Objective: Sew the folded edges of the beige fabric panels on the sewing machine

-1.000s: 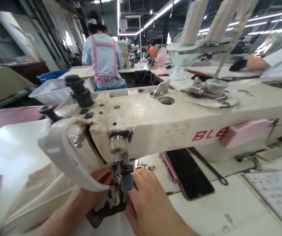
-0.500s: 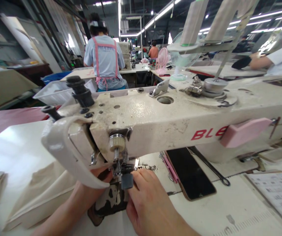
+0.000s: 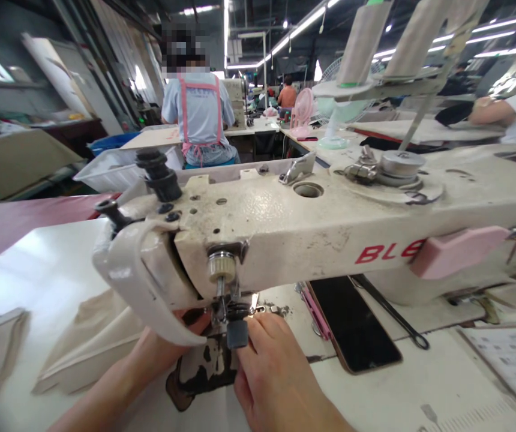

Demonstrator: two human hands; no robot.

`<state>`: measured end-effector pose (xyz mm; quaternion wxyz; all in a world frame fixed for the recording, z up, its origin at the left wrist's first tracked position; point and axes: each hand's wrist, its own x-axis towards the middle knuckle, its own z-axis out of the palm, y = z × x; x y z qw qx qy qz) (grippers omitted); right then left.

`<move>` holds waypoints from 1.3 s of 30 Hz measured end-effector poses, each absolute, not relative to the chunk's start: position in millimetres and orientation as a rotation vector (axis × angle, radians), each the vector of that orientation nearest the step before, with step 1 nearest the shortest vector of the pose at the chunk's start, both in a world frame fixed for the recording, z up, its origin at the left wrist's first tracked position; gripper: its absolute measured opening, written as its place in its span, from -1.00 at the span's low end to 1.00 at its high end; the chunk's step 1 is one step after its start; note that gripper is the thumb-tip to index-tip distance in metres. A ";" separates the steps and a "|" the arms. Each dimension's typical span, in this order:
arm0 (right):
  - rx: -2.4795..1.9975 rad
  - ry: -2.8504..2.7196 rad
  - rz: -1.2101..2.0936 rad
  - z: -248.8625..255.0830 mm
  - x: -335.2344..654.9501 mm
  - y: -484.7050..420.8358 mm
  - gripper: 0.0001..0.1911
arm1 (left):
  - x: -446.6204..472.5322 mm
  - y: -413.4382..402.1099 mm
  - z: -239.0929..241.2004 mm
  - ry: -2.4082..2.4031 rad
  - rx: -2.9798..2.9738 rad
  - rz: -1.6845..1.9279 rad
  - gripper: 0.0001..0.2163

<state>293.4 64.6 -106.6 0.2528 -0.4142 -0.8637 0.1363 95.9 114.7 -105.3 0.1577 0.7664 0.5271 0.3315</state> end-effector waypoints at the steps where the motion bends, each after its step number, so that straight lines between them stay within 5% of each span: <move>1: -1.129 -2.354 0.353 -107.7 293.4 64.3 -0.72 | 95.8 115.3 -105.2 1.501 2.184 0.945 -0.80; 8: -1.115 -2.437 0.094 -122.2 296.4 62.1 -0.53 | 97.4 112.8 -107.0 1.479 2.176 0.906 -0.89; 19: -1.083 -2.474 0.049 -132.1 307.9 66.6 -0.62 | 90.6 107.6 -104.6 1.762 2.108 0.856 -0.96; 23: -1.058 -2.264 0.346 -121.6 297.4 51.5 -0.56 | 65.8 76.8 -74.4 1.865 1.909 0.867 -0.79; 27: -0.828 -1.883 1.068 -109.7 252.6 19.8 -0.29 | 71.9 30.8 -51.4 1.644 1.716 0.948 -0.79; 30: -0.773 -1.421 1.330 -106.0 219.8 0.8 -0.39 | 88.6 10.2 -54.0 1.454 1.489 1.038 -0.87; 39: -0.925 -1.452 0.851 -117.8 217.5 -0.5 -0.57 | 112.4 5.0 -67.4 1.490 1.499 1.325 -0.81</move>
